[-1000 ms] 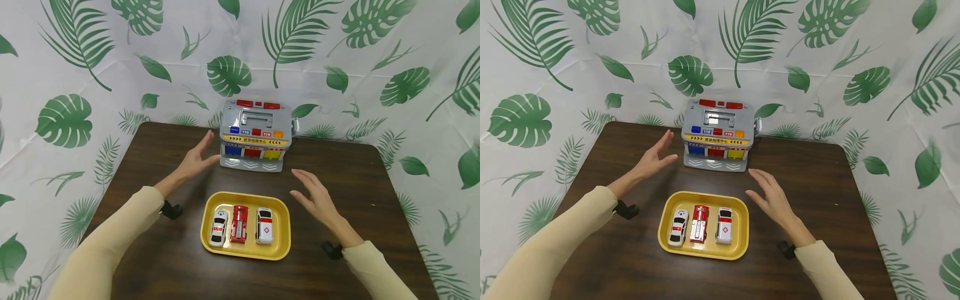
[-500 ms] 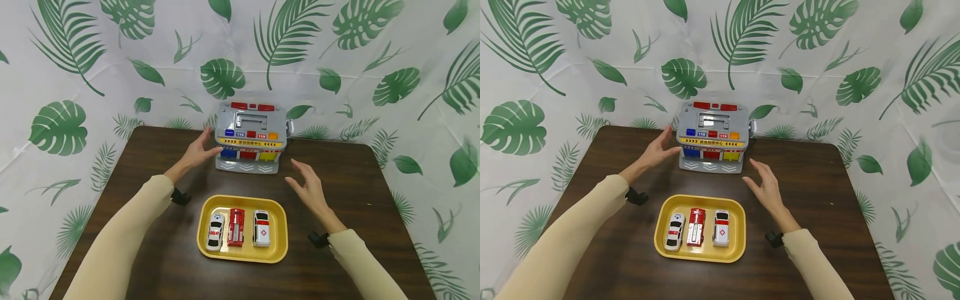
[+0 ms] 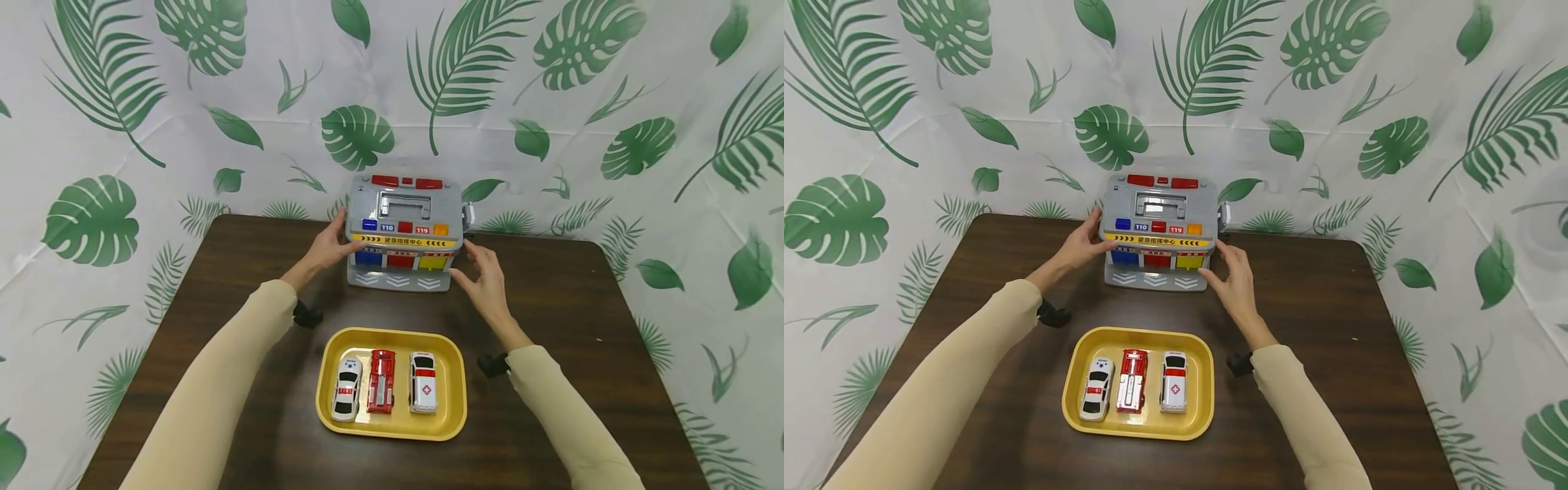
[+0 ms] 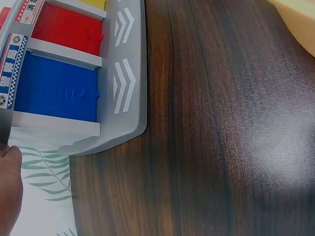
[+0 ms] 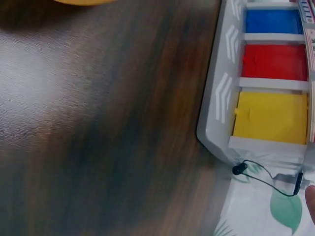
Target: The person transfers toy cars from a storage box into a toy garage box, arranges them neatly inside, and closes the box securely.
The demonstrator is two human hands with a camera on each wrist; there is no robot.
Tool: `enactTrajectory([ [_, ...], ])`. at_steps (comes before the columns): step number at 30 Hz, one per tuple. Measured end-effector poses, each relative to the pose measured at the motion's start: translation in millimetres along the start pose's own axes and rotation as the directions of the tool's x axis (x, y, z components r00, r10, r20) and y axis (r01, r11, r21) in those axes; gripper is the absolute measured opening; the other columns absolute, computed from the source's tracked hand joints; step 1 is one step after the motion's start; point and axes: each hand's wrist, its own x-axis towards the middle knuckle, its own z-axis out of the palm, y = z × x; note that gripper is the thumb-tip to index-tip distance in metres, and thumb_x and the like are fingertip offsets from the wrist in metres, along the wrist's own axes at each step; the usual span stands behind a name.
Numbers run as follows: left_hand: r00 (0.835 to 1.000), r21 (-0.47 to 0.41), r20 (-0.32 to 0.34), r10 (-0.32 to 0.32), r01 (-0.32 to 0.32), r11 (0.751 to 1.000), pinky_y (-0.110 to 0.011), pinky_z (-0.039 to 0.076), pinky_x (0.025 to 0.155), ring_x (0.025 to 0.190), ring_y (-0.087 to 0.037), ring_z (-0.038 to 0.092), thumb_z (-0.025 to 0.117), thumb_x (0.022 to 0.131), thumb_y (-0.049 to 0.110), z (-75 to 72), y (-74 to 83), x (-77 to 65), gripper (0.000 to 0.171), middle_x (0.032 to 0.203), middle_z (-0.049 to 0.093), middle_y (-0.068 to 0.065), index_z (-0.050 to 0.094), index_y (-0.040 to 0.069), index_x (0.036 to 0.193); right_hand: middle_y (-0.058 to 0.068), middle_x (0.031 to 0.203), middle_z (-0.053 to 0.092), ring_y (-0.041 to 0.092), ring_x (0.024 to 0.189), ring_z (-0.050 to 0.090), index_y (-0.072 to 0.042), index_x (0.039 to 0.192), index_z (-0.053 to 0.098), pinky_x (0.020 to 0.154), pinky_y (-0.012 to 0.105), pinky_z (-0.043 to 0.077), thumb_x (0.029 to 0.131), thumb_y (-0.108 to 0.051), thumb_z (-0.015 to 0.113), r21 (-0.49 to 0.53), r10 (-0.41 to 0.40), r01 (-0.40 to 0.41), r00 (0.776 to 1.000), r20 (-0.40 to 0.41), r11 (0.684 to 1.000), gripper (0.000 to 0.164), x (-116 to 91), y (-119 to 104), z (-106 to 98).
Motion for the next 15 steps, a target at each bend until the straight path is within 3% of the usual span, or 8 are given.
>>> enactTrajectory([
  [2,1.0,0.012,-0.005,-0.006,0.006,1.0,-0.044,0.021,0.114,0.144,-0.029,0.014,0.068,0.087,0.025,-0.2,-2.1,0.3,0.097,0.158,0.007,-0.013,-0.002,0.008,0.151,0.025,0.112,0.051,0.033,0.098,0.049,0.0,0.13,0.054,0.08,0.041,0.043,0.075,-0.009,0.079,-0.016,-0.025,0.025,1.0,-0.002,1.0,0.061,4,2,4],
  [6,0.999,0.054,-0.048,-0.016,0.018,0.998,-0.041,0.021,0.115,0.144,-0.025,0.014,0.068,0.086,0.034,2.9,-22.7,10.6,0.097,0.158,0.008,-0.008,-0.002,0.017,0.152,0.026,0.111,0.048,0.035,0.097,0.046,0.0,0.129,0.054,0.082,0.045,0.041,0.074,-0.01,0.079,-0.06,-0.076,0.076,0.997,0.005,0.995,0.061,11,6,10],
  [15,0.996,0.023,-0.089,-0.028,0.03,0.999,-0.038,0.017,0.116,0.144,-0.024,0.012,0.068,0.087,0.031,8.0,-27.1,14.5,0.095,0.158,0.009,-0.008,0.003,0.013,0.152,0.026,0.111,0.046,0.037,0.1,0.041,-0.002,0.126,0.059,0.084,0.046,0.035,0.071,-0.011,0.082,-0.109,-0.135,0.134,0.991,0.002,0.985,0.061,29,12,19],
])
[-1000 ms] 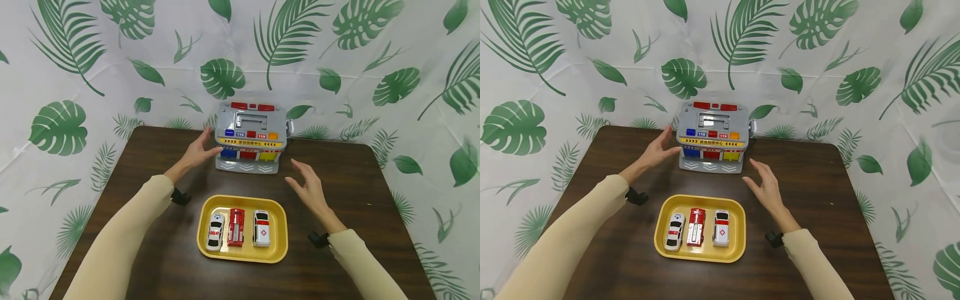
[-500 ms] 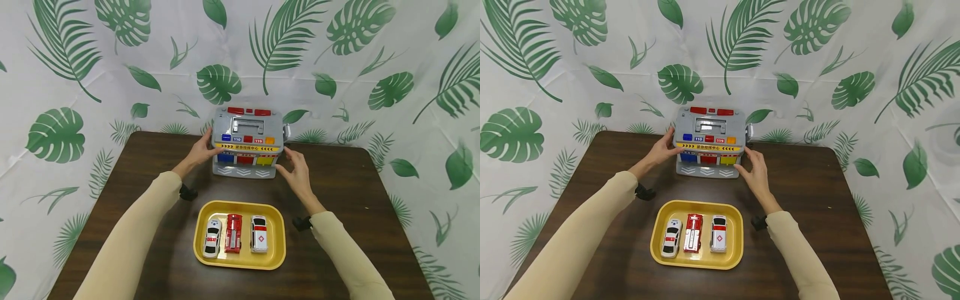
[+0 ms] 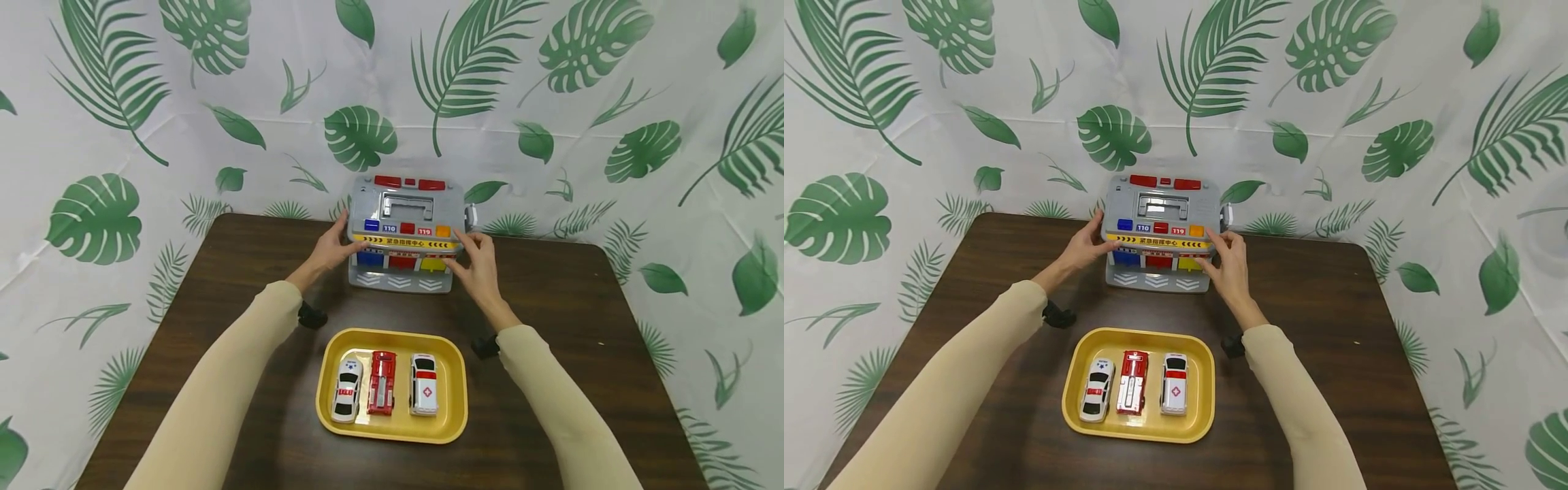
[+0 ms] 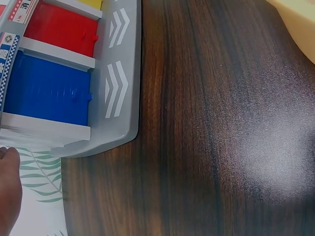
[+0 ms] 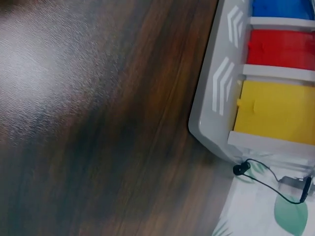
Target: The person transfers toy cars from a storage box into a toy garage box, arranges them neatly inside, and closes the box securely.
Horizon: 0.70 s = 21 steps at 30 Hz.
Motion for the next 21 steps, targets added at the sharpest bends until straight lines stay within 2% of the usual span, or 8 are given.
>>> enactTrajectory([
  [8,1.0,-0.097,0.016,0.024,-0.022,0.995,-0.036,0.025,0.114,0.142,-0.023,0.023,0.068,0.087,0.026,2.3,-2.2,2.4,0.091,0.157,0.017,-0.008,0.005,0.015,0.152,0.025,0.113,0.046,0.036,0.097,0.039,-0.007,0.126,0.06,0.082,0.046,0.031,0.073,-0.013,0.08,-0.054,-0.018,0.02,0.999,0.037,0.998,0.057,5,10,7],
  [21,0.999,-0.072,0.016,0.037,-0.036,0.997,-0.036,0.03,0.111,0.14,-0.024,0.029,0.067,0.088,0.025,0.9,-3.5,4.3,0.09,0.155,0.023,-0.011,0.005,0.014,0.152,0.022,0.113,0.046,0.036,0.099,0.041,-0.01,0.123,0.062,0.084,0.047,0.034,0.076,-0.014,0.077,-0.043,-0.005,0.005,1.0,-0.017,0.999,0.051,2,16,20],
])
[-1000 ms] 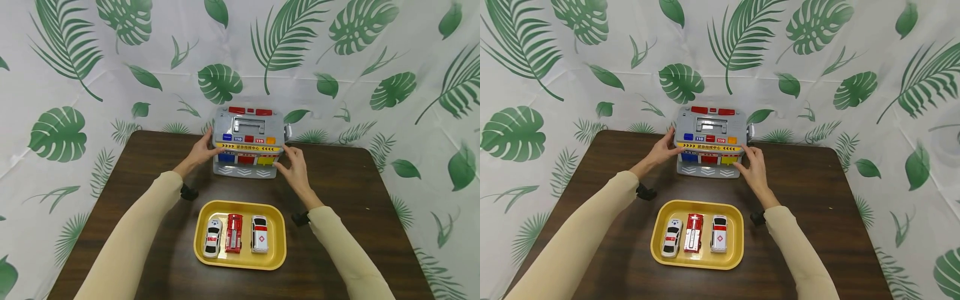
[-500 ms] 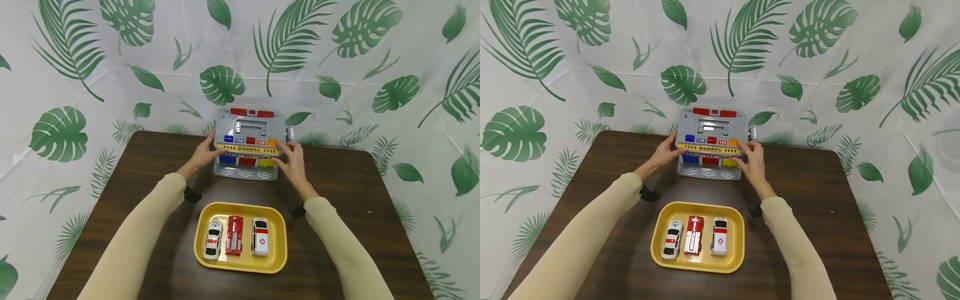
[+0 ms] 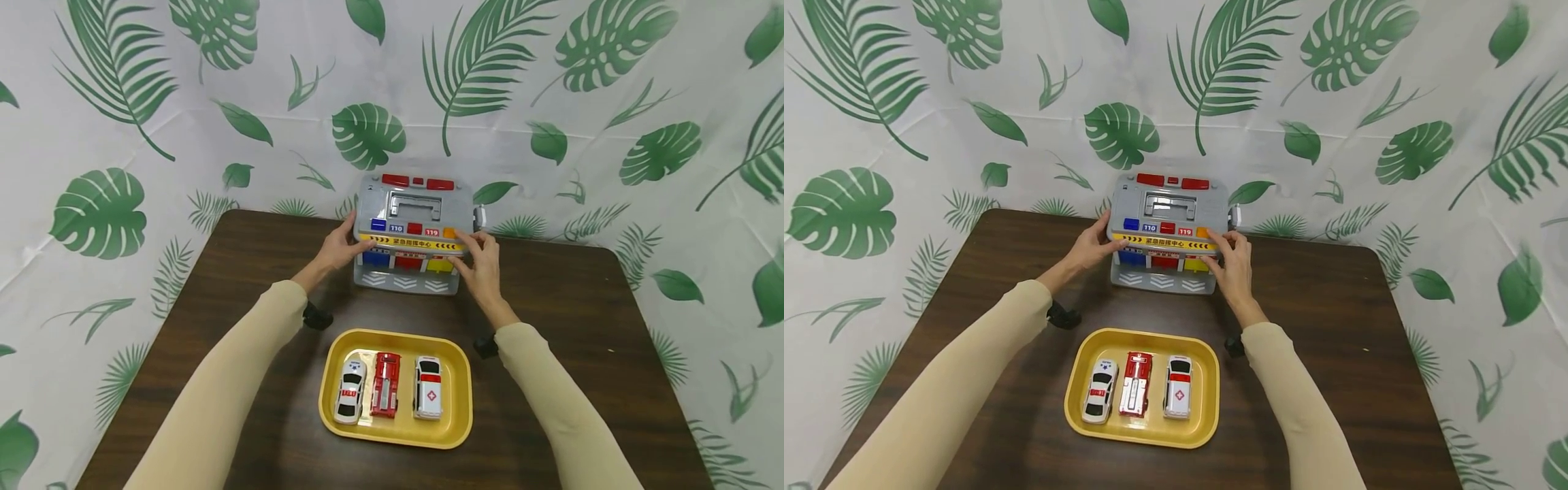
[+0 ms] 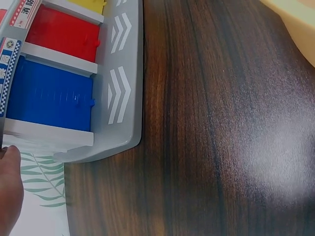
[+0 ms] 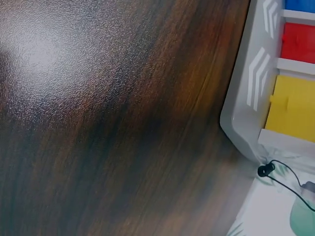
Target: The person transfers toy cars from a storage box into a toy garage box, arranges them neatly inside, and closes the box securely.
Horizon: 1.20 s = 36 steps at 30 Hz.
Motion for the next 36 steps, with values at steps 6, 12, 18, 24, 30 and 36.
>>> enactTrajectory([
  [6,1.0,0.016,-0.001,-0.027,0.027,1.0,-0.035,0.028,0.112,0.141,-0.023,0.025,0.067,0.088,0.025,-0.3,4.3,0.2,0.09,0.156,0.02,-0.009,0.005,0.014,0.152,0.021,0.112,0.046,0.036,0.097,0.04,-0.009,0.122,0.062,0.082,0.046,0.033,0.074,-0.013,0.078,-0.001,-0.004,0.004,1.0,-0.003,1.0,0.051,0.7,0.4,0.4],
  [12,0.998,0.012,0.001,-0.068,0.068,0.998,-0.036,0.028,0.112,0.142,-0.022,0.024,0.068,0.087,0.027,-1.0,8.4,0.1,0.09,0.156,0.02,-0.007,0.006,0.016,0.153,0.023,0.113,0.045,0.036,0.098,0.039,-0.008,0.123,0.062,0.082,0.044,0.032,0.073,-0.012,0.079,0.011,-0.001,0.001,1.0,-0.001,1.0,0.052,0.9,0.0,-0.4],
  [18,0.997,0.007,0.0,-0.073,0.073,0.997,-0.035,0.027,0.113,0.142,-0.022,0.023,0.068,0.087,0.025,-0.7,9.0,-0.1,0.09,0.156,0.02,-0.007,0.006,0.017,0.152,0.022,0.115,0.045,0.036,0.1,0.039,-0.008,0.123,0.062,0.083,0.045,0.032,0.075,-0.013,0.077,0.041,0.014,-0.014,1.0,0.012,0.999,0.05,0.6,-0.5,-1.3],
  [24,0.998,0.004,-0.006,-0.064,0.064,0.998,-0.033,0.027,0.113,0.142,-0.022,0.023,0.068,0.088,0.023,0.1,9.2,-0.9,0.089,0.156,0.019,-0.007,0.007,0.014,0.152,0.022,0.117,0.045,0.036,0.101,0.039,-0.009,0.124,0.062,0.083,0.045,0.032,0.077,-0.014,0.077,0.048,0.028,-0.029,0.999,0.023,0.998,0.05,-0.7,-0.4,-1.5],
  [30,0.998,0.02,0.004,-0.064,0.064,0.998,-0.033,0.028,0.112,0.141,-0.022,0.025,0.066,0.089,0.023,1.3,7.6,-3.5,0.087,0.155,0.023,-0.009,0.007,0.015,0.152,0.022,0.116,0.045,0.036,0.101,0.039,-0.009,0.124,0.062,0.083,0.042,0.033,0.075,-0.013,0.078,0.046,0.052,-0.053,0.998,0.027,0.998,0.051,-3.9,-1.0,-1.9],
  [36,0.999,0.014,0.007,-0.04,0.04,0.999,-0.034,0.029,0.112,0.14,-0.021,0.028,0.066,0.089,0.023,-0.5,10.1,0.5,0.085,0.153,0.028,-0.009,0.009,0.016,0.152,0.021,0.117,0.046,0.035,0.103,0.039,-0.01,0.127,0.061,0.082,0.044,0.034,0.076,-0.013,0.077,0.02,0.042,-0.043,0.997,0.058,0.999,0.053,2.7,-1.6,-7.3],
])
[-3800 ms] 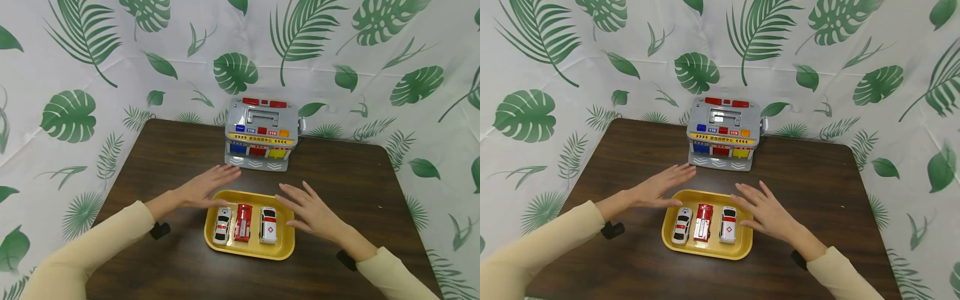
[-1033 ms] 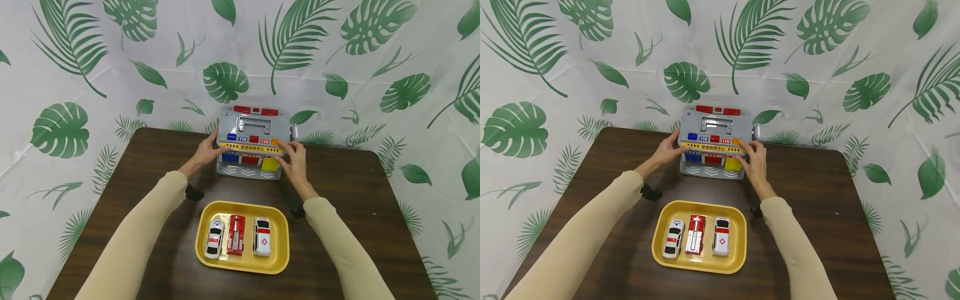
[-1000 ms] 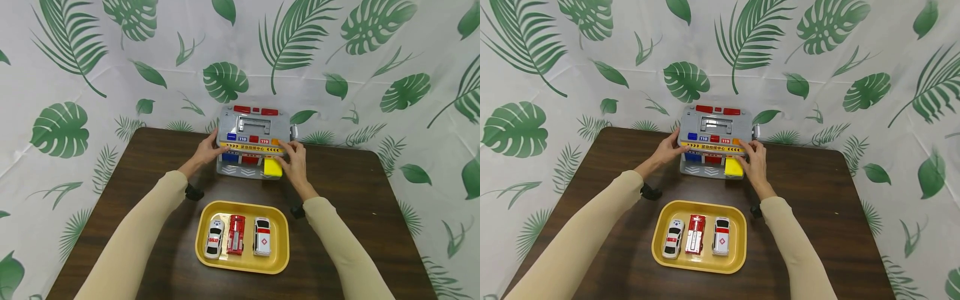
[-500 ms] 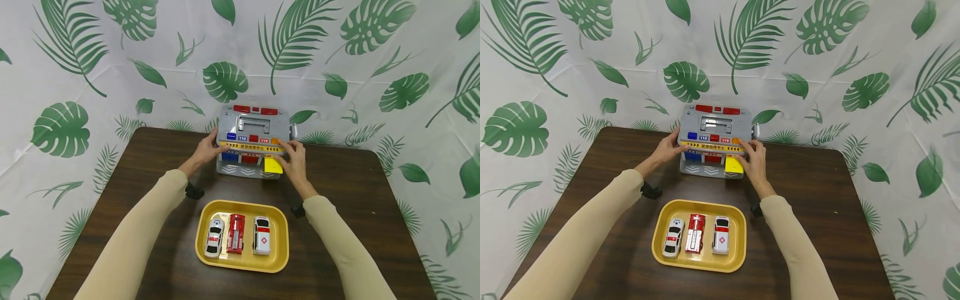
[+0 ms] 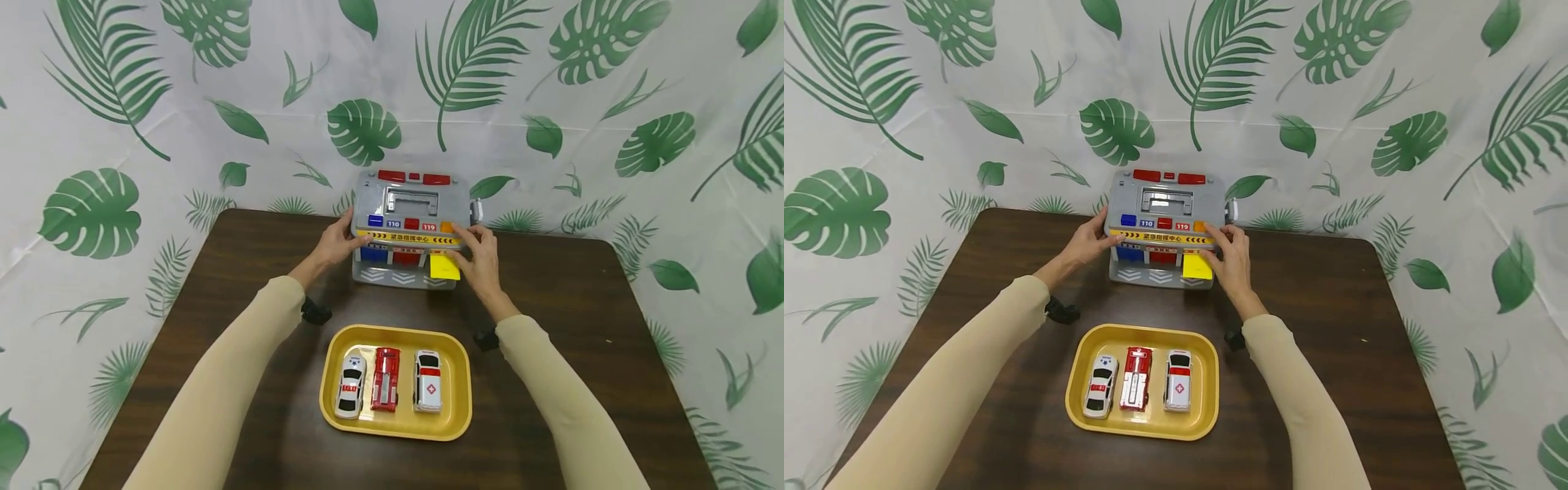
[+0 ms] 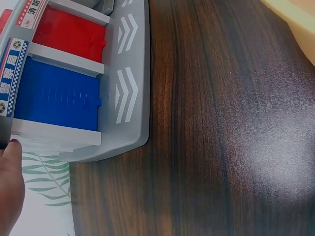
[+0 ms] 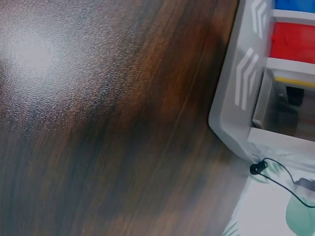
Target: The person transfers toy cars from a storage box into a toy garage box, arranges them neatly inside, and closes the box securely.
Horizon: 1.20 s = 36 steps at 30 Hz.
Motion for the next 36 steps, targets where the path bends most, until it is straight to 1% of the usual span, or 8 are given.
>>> enactTrajectory([
  [7,0.999,-0.019,-0.004,0.034,-0.034,0.999,-0.034,0.028,0.112,0.139,-0.022,0.029,0.065,0.09,0.019,-2.6,0.4,1.7,0.084,0.153,0.028,-0.013,0.008,0.01,0.152,0.025,0.12,0.046,0.035,0.105,0.042,-0.006,0.128,0.059,0.087,0.044,0.037,0.076,-0.009,0.076,0.035,-0.003,0.003,1.0,0.02,0.999,0.054,2,-4,-10],
  [13,0.999,-0.036,0.001,0.034,-0.034,0.999,-0.033,0.026,0.113,0.14,-0.022,0.028,0.064,0.09,0.018,-1.4,-2.6,0.9,0.085,0.153,0.027,-0.014,0.006,0.01,0.152,0.025,0.118,0.046,0.035,0.1,0.048,-0.004,0.131,0.055,0.084,0.047,0.049,0.078,-0.007,0.074,0.135,0.09,-0.089,0.996,-0.004,0.987,0.057,-17,-12,-22],
  [17,0.999,-0.038,0.001,0.035,-0.035,0.999,-0.033,0.026,0.113,0.14,-0.022,0.027,0.064,0.09,0.019,-0.7,-3.5,1.6,0.085,0.154,0.026,-0.013,0.006,0.01,0.152,0.025,0.118,0.045,0.037,0.101,0.053,-0.005,0.132,0.054,0.086,0.051,0.05,0.078,-0.006,0.074,0.206,0.163,-0.158,0.987,-0.009,0.966,0.057,-36,-27,-32],
  [19,1.0,-0.026,0.002,0.026,-0.026,0.999,-0.033,0.025,0.113,0.141,-0.022,0.026,0.063,0.091,0.019,-0.5,-3.9,1.4,0.084,0.154,0.025,-0.012,0.006,0.01,0.152,0.026,0.116,0.046,0.037,0.1,0.055,-0.004,0.132,0.054,0.086,0.048,0.051,0.078,-0.004,0.074,0.239,0.191,-0.183,0.982,-0.01,0.954,0.057,-47,-40,-38],
  [24,1.0,-0.004,0.011,0.005,-0.005,1.0,-0.034,0.025,0.113,0.141,-0.022,0.025,0.063,0.091,0.021,0.7,-4.0,-1.0,0.085,0.155,0.024,-0.012,0.004,0.011,0.152,0.029,0.113,0.05,0.038,0.096,0.056,0.004,0.129,0.054,0.081,0.026,0.054,0.078,0.004,0.072,0.341,0.266,-0.25,0.964,0.002,0.906,0.054,-79,-80,-55],
  [26,1.0,-0.005,0.014,0.008,-0.007,1.0,-0.034,0.025,0.113,0.141,-0.022,0.025,0.063,0.091,0.021,1.0,-3.5,-1.8,0.085,0.155,0.023,-0.012,0.004,0.01,0.152,0.027,0.112,0.052,0.034,0.096,0.057,0.005,0.128,0.054,0.079,0.016,0.052,0.079,0.005,0.071,0.385,0.313,-0.296,0.95,0.019,0.874,0.053,-94,-89,-58],
  [30,1.0,-0.018,0.011,0.014,-0.014,1.0,-0.034,0.025,0.113,0.141,-0.023,0.025,0.063,0.091,0.021,1.4,-1.4,-1.9,0.085,0.155,0.022,-0.011,0.005,0.009,0.152,0.021,0.111,0.054,0.017,0.094,0.057,0.003,0.129,0.053,0.078,0.01,0.049,0.081,0.003,0.069,0.437,0.416,-0.406,0.906,0.078,0.803,0.05,-130,-96,-54],
  [36,1.0,-0.023,0.024,0.011,-0.01,1.0,-0.033,0.024,0.114,0.142,-0.022,0.023,0.062,0.091,0.022,2.0,-2.0,-0.5,0.086,0.156,0.017,-0.01,0.002,0.012,0.152,0.022,0.112,0.058,0.007,0.09,0.059,0.003,0.127,0.053,0.079,0.013,0.051,0.083,-0.002,0.069,0.416,0.552,-0.593,0.802,0.229,0.689,0.046,-169,-115,-51],
])
